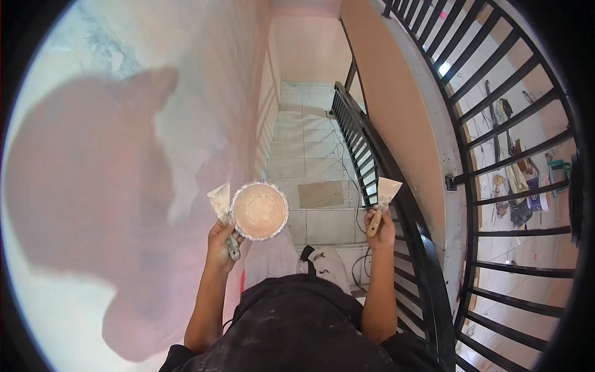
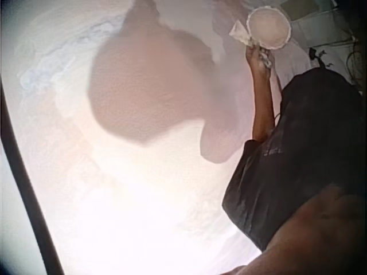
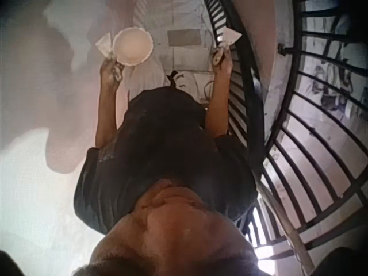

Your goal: The person patches a damaged area on a wall by applying putty with a scraper and a putty knife.

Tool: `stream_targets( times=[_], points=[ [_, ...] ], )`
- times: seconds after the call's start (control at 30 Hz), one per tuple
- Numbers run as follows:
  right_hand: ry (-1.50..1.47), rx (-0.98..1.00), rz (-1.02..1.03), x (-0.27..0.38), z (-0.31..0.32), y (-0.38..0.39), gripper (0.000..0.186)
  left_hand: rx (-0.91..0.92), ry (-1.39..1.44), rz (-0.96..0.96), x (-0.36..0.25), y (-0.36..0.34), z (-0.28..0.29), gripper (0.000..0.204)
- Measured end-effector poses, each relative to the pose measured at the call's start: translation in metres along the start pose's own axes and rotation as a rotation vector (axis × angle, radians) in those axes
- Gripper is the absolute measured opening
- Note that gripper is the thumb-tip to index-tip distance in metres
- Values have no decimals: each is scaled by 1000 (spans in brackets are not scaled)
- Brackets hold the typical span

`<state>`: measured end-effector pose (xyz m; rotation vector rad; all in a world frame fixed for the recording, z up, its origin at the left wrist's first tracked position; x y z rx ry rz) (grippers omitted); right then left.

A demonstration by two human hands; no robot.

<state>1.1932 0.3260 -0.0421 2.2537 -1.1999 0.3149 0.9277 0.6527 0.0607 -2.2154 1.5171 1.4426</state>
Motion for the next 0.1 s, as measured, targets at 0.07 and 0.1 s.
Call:
stream_targets(
  times=[0.07, 0.1],
  points=[
    [1, -6, -1, -14, -3, -4, 28, 16, 28, -26, 1, -5, 22, 22],
    [0, -9, 15, -18, -1, -12, 29, 15, 39, -27, 7, -11, 27, 27]
  ],
)
Point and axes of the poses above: each hand's wrist, its own y-axis away from the middle knuckle, its own z-axis out of the back of the hand, x = y × z, the point moved 3 cm from there along -y, towards the middle knuckle, and after that the axes turned 9 degrees about x, right-handed, at the moved point
